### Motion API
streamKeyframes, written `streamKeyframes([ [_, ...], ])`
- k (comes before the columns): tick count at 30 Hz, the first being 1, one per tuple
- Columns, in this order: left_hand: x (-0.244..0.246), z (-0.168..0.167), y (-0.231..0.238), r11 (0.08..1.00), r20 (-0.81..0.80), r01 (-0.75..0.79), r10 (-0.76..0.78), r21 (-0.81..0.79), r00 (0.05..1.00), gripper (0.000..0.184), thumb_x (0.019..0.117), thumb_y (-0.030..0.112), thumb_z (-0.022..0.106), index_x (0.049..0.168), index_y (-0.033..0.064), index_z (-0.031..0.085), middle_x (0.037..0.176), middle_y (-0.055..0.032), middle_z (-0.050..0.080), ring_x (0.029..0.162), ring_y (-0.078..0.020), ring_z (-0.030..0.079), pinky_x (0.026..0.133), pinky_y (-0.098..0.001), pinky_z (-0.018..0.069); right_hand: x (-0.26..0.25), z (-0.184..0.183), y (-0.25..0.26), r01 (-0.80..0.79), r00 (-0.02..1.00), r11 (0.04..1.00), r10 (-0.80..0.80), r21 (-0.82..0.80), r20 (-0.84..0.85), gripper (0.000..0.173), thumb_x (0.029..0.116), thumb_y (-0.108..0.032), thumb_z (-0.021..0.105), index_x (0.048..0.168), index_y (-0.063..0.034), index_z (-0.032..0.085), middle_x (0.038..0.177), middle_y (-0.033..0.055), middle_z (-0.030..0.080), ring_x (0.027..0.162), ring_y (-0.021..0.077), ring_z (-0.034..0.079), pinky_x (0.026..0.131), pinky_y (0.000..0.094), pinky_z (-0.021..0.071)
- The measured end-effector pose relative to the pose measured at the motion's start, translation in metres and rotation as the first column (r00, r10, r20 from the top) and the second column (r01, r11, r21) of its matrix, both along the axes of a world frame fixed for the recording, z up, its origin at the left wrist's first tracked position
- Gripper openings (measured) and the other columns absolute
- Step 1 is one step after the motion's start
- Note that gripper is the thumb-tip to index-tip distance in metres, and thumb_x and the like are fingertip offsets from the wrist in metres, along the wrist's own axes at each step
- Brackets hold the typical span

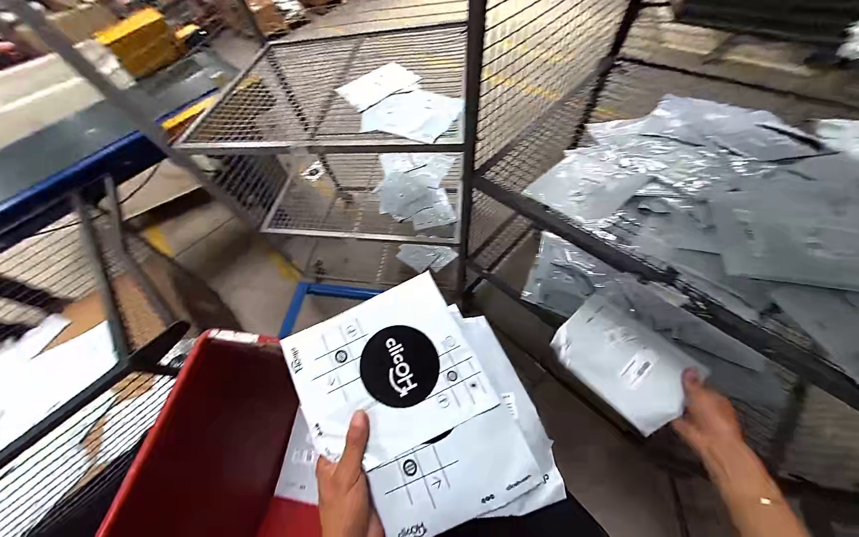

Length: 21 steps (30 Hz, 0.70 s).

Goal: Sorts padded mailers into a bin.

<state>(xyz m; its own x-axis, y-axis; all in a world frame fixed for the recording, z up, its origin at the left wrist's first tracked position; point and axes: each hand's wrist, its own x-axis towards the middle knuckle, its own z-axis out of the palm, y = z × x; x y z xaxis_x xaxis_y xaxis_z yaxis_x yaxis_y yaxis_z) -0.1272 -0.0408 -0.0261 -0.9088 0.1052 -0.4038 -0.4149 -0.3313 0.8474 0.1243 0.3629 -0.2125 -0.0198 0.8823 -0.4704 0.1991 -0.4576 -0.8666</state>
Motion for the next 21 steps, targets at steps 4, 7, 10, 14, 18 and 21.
streamKeyframes([
  [4,0.022,0.004,0.023,0.996,-0.011,-0.087,0.087,-0.026,0.996,0.028,0.1043,0.008,0.056,0.127,-0.0082,0.052,0.095,-0.0216,0.075,0.080,-0.0288,0.077,0.073,-0.0453,0.0667,-0.041,0.001,0.028,-0.253,0.939,0.967,0.248,-0.007,0.238,0.070,0.1020,-0.035,0.061,0.153,0.0040,0.032,0.140,0.0318,0.050,0.118,0.0417,0.057,0.094,0.0599,0.0497],
  [7,0.039,0.007,0.047,0.994,0.025,-0.048,0.050,-0.100,0.998,0.028,0.1009,0.004,0.061,0.125,-0.0064,0.053,0.091,-0.0184,0.076,0.077,-0.0260,0.077,0.072,-0.0420,0.0668,-0.098,0.067,-0.001,-0.651,0.752,0.751,0.658,0.112,-0.035,0.051,0.1046,-0.032,0.056,0.145,-0.0013,0.047,0.127,0.0177,0.067,0.106,0.0299,0.071,0.086,0.0477,0.0607],
  [10,0.061,-0.004,0.075,0.994,0.102,0.063,-0.053,-0.094,0.993,0.032,0.0961,0.001,0.066,0.124,-0.0080,0.054,0.091,-0.0210,0.075,0.077,-0.0282,0.077,0.072,-0.0440,0.0665,-0.136,0.137,-0.033,-0.889,0.351,0.396,0.912,0.229,-0.213,0.044,0.0987,-0.037,0.058,0.131,-0.0085,0.064,0.113,0.0044,0.074,0.098,0.0165,0.072,0.085,0.0364,0.0609],
  [14,0.086,-0.019,0.104,0.990,0.151,0.129,-0.137,0.062,0.979,0.049,0.0833,0.002,0.080,0.123,-0.0073,0.053,0.092,-0.0223,0.075,0.079,-0.0294,0.077,0.074,-0.0459,0.0658,-0.157,0.191,-0.025,-0.968,0.175,0.228,0.913,0.107,-0.368,0.026,0.0912,-0.018,0.077,0.113,-0.0061,0.070,0.093,0.0092,0.077,0.080,0.0183,0.075,0.075,0.0341,0.0642],
  [18,0.093,-0.024,0.117,0.977,0.153,0.182,-0.198,0.109,0.968,0.058,0.0741,-0.003,0.087,0.121,-0.0080,0.053,0.093,-0.0243,0.075,0.079,-0.0318,0.077,0.074,-0.0473,0.0657,-0.145,0.174,-0.010,-0.934,0.306,0.352,0.883,0.069,-0.356,0.023,0.0953,-0.018,0.073,0.114,-0.0052,0.070,0.094,0.0129,0.076,0.079,0.0204,0.074,0.073,0.0347,0.0638],
  [21,0.092,-0.030,0.130,0.967,0.124,0.231,-0.244,0.109,0.962,0.060,0.0710,-0.007,0.086,0.121,-0.0080,0.053,0.094,-0.0236,0.075,0.081,-0.0312,0.077,0.075,-0.0463,0.0657,-0.139,0.178,-0.005,-0.849,0.458,0.510,0.841,0.141,-0.288,0.021,0.0997,-0.022,0.067,0.114,-0.0081,0.070,0.093,0.0090,0.076,0.079,0.0177,0.073,0.072,0.0337,0.0632],
])
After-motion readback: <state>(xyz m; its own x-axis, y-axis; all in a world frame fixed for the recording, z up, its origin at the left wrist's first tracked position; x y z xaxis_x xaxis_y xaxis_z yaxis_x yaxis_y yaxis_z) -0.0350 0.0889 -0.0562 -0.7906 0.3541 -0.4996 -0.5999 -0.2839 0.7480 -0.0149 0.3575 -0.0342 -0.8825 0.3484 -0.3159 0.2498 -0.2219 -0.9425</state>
